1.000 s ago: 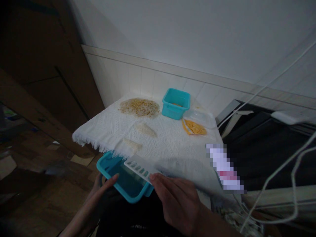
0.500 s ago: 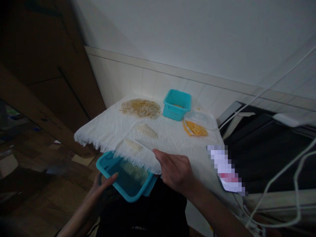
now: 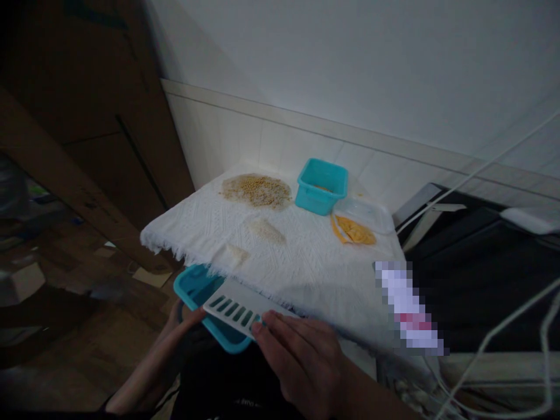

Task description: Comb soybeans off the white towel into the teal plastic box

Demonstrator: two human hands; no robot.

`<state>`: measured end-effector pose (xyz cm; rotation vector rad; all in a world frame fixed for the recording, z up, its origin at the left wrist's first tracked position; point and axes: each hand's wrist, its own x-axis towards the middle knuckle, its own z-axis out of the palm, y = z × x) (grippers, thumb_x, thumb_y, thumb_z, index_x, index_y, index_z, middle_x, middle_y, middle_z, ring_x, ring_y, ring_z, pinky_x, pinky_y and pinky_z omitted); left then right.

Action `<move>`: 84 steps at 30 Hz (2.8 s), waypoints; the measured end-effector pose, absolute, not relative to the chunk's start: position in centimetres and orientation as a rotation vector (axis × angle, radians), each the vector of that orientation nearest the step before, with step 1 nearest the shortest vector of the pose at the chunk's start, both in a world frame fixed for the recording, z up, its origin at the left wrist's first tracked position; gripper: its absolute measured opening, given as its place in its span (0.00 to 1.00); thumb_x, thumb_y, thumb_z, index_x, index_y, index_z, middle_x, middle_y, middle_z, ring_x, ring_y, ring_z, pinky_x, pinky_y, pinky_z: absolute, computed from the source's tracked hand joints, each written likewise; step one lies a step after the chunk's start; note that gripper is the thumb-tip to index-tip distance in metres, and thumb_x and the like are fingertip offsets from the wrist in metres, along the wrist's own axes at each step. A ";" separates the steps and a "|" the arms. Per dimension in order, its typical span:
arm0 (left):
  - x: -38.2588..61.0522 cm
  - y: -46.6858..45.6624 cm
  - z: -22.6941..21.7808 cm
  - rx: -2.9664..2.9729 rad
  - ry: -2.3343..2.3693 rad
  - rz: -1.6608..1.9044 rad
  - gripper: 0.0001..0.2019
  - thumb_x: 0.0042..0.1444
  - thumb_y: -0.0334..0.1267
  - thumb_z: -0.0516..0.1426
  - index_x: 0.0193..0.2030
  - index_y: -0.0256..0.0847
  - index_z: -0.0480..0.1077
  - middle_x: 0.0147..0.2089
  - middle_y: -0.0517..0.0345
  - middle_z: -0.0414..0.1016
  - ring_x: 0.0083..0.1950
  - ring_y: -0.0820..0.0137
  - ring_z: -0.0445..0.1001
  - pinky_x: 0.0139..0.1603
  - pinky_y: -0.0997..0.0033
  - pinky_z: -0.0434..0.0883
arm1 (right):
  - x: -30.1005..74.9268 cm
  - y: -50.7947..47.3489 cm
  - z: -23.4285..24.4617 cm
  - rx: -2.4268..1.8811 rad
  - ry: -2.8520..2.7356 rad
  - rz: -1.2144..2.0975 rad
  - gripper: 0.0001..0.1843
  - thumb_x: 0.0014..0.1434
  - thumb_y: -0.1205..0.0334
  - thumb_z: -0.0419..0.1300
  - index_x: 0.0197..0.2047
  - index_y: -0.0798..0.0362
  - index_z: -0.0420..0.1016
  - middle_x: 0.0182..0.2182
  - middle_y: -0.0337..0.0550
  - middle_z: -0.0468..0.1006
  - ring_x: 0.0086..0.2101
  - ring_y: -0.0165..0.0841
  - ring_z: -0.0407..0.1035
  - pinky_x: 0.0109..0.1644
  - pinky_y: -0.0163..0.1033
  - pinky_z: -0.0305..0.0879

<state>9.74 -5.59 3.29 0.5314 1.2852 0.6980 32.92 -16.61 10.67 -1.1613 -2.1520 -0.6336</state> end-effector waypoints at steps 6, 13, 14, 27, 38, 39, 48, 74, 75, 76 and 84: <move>9.5 -5.4 3.1 0.501 1.278 0.699 0.55 0.41 0.45 0.77 0.72 0.60 0.52 0.67 0.40 0.72 0.50 0.47 0.85 0.49 0.43 0.83 | 34.2 -13.4 10.9 -1.221 -2.016 -0.683 0.15 0.65 0.78 0.57 0.49 0.57 0.81 0.38 0.42 0.89 0.35 0.27 0.82 0.47 0.27 0.77; 9.0 -5.0 2.8 0.517 1.271 0.705 0.58 0.40 0.49 0.77 0.73 0.61 0.48 0.66 0.37 0.72 0.46 0.48 0.86 0.50 0.40 0.81 | 35.6 -9.9 9.5 -1.132 -2.026 -0.653 0.23 0.65 0.78 0.58 0.62 0.58 0.75 0.40 0.44 0.88 0.34 0.28 0.82 0.41 0.29 0.78; 9.0 -4.9 2.9 0.522 1.263 0.704 0.58 0.40 0.50 0.77 0.73 0.61 0.48 0.67 0.37 0.72 0.46 0.48 0.86 0.51 0.40 0.81 | 35.5 -10.2 9.3 -1.118 -2.040 -0.624 0.24 0.65 0.79 0.57 0.63 0.59 0.74 0.41 0.45 0.88 0.35 0.29 0.83 0.42 0.30 0.79; 8.7 -4.8 3.2 0.477 1.271 0.662 0.59 0.40 0.46 0.78 0.73 0.60 0.47 0.70 0.37 0.69 0.53 0.45 0.83 0.49 0.43 0.83 | 32.6 -14.1 11.0 -1.096 -2.147 -0.568 0.18 0.65 0.80 0.51 0.50 0.59 0.79 0.40 0.44 0.89 0.39 0.27 0.83 0.46 0.29 0.78; 8.4 -4.3 4.1 0.518 1.267 0.717 0.57 0.41 0.43 0.77 0.74 0.55 0.49 0.66 0.37 0.74 0.48 0.47 0.85 0.47 0.42 0.83 | 33.7 -4.6 8.6 -1.113 -1.985 -0.552 0.22 0.65 0.78 0.55 0.59 0.56 0.78 0.41 0.45 0.88 0.34 0.31 0.83 0.40 0.32 0.80; 8.3 -4.3 4.1 0.519 1.270 0.715 0.57 0.42 0.43 0.77 0.74 0.56 0.49 0.65 0.37 0.74 0.47 0.47 0.85 0.47 0.42 0.83 | 33.6 -4.7 8.3 -1.117 -1.998 -0.556 0.24 0.65 0.79 0.55 0.60 0.56 0.78 0.41 0.46 0.88 0.34 0.30 0.83 0.40 0.32 0.80; 8.1 -4.5 3.5 0.537 1.247 0.709 0.54 0.43 0.45 0.76 0.72 0.59 0.50 0.66 0.40 0.73 0.50 0.47 0.85 0.51 0.41 0.80 | 32.2 -8.3 9.4 -0.987 -2.045 -0.487 0.23 0.65 0.78 0.55 0.59 0.55 0.78 0.42 0.44 0.88 0.40 0.29 0.83 0.48 0.31 0.80; 6.9 -3.5 3.5 0.557 1.255 0.710 0.57 0.44 0.48 0.76 0.74 0.59 0.47 0.64 0.40 0.75 0.45 0.49 0.86 0.50 0.42 0.81 | 30.4 2.3 9.1 -1.629 -1.780 -0.507 0.17 0.67 0.68 0.55 0.54 0.57 0.81 0.27 0.46 0.84 0.25 0.37 0.78 0.29 0.37 0.67; 6.8 -3.4 3.5 0.555 1.263 0.711 0.57 0.44 0.48 0.76 0.75 0.59 0.47 0.63 0.40 0.76 0.45 0.49 0.86 0.50 0.42 0.81 | 30.4 2.0 9.1 -1.589 -1.820 -0.511 0.17 0.67 0.68 0.55 0.54 0.56 0.81 0.27 0.46 0.84 0.25 0.36 0.77 0.29 0.36 0.67; 6.7 -3.2 3.6 0.554 1.274 0.715 0.58 0.44 0.48 0.76 0.75 0.58 0.46 0.62 0.39 0.77 0.45 0.48 0.85 0.49 0.43 0.81 | 30.4 1.7 9.1 -1.548 -1.855 -0.517 0.17 0.68 0.68 0.55 0.53 0.56 0.82 0.27 0.46 0.84 0.25 0.36 0.78 0.29 0.36 0.67; 5.8 -2.3 3.2 0.554 1.312 0.748 0.60 0.42 0.48 0.76 0.76 0.57 0.44 0.62 0.37 0.75 0.44 0.49 0.86 0.47 0.45 0.82 | 30.4 -2.2 9.0 -1.155 -1.988 -0.486 0.16 0.69 0.73 0.55 0.54 0.57 0.81 0.34 0.45 0.87 0.27 0.30 0.79 0.33 0.32 0.73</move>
